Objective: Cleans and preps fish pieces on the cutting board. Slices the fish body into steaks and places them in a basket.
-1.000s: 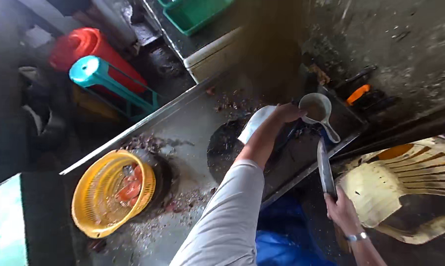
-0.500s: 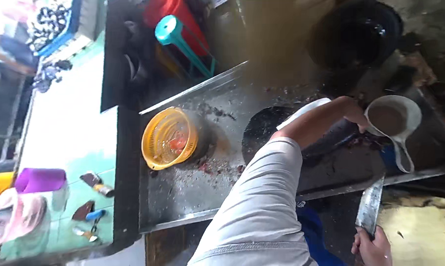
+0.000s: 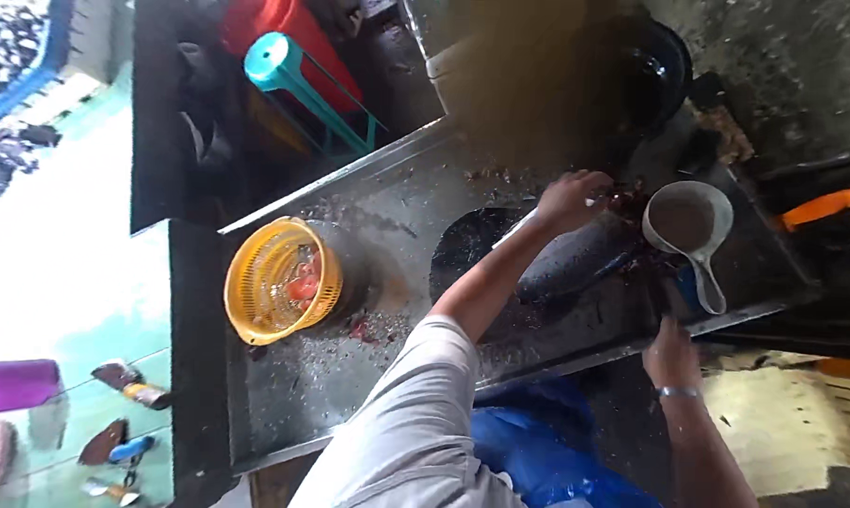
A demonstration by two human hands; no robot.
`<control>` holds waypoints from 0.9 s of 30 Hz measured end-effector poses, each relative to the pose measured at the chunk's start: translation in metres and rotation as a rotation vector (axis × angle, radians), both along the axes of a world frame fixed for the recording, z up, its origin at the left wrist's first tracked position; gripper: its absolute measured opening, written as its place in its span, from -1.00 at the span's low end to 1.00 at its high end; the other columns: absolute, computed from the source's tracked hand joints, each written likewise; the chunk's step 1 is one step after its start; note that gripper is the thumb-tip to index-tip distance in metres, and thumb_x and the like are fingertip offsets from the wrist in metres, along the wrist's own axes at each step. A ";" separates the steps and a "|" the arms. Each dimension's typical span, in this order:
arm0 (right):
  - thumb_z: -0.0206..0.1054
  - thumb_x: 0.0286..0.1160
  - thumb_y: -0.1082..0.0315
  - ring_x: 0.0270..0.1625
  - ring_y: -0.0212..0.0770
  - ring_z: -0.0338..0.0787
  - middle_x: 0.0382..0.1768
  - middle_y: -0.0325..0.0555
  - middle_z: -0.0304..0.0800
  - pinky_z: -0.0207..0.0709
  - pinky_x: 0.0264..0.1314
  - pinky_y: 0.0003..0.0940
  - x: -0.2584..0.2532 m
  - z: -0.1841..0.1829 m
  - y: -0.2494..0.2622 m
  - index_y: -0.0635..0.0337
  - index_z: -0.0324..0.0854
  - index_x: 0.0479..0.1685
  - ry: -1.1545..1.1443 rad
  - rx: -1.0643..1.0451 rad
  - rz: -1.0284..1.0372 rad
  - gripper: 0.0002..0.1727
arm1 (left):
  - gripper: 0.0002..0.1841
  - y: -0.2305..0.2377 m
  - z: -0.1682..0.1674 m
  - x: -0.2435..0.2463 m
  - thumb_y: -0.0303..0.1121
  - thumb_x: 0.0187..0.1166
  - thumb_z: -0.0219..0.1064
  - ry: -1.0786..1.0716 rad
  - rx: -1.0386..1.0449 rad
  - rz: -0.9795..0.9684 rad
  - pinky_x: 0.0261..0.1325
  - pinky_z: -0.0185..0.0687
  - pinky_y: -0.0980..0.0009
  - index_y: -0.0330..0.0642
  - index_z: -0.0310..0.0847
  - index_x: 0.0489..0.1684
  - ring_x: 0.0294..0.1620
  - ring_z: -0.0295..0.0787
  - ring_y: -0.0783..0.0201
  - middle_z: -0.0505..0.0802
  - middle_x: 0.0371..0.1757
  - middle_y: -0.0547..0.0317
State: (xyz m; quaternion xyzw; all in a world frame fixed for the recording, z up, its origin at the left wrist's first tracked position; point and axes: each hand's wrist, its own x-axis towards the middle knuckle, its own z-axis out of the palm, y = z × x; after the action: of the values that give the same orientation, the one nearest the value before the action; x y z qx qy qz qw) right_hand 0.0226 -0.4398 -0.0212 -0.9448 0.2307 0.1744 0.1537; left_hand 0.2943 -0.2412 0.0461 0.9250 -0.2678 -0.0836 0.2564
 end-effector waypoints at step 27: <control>0.27 0.67 -0.17 0.59 -0.12 0.61 0.52 -0.17 0.65 0.55 0.58 0.15 0.105 0.036 0.118 -0.11 0.42 0.64 -0.550 1.584 -0.822 -0.37 | -0.34 0.140 -0.021 -0.043 0.30 0.52 0.35 0.803 -0.246 0.334 0.26 0.73 -0.07 -0.12 0.72 0.26 0.09 0.87 0.09 0.90 0.05 -0.05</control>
State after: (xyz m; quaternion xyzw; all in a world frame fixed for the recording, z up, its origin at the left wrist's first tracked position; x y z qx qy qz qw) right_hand 0.1274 -0.3221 0.0150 -0.4168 0.3160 -0.0170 0.8521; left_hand 0.2517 -0.1012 0.0246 0.8125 -0.0022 -0.3606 0.4581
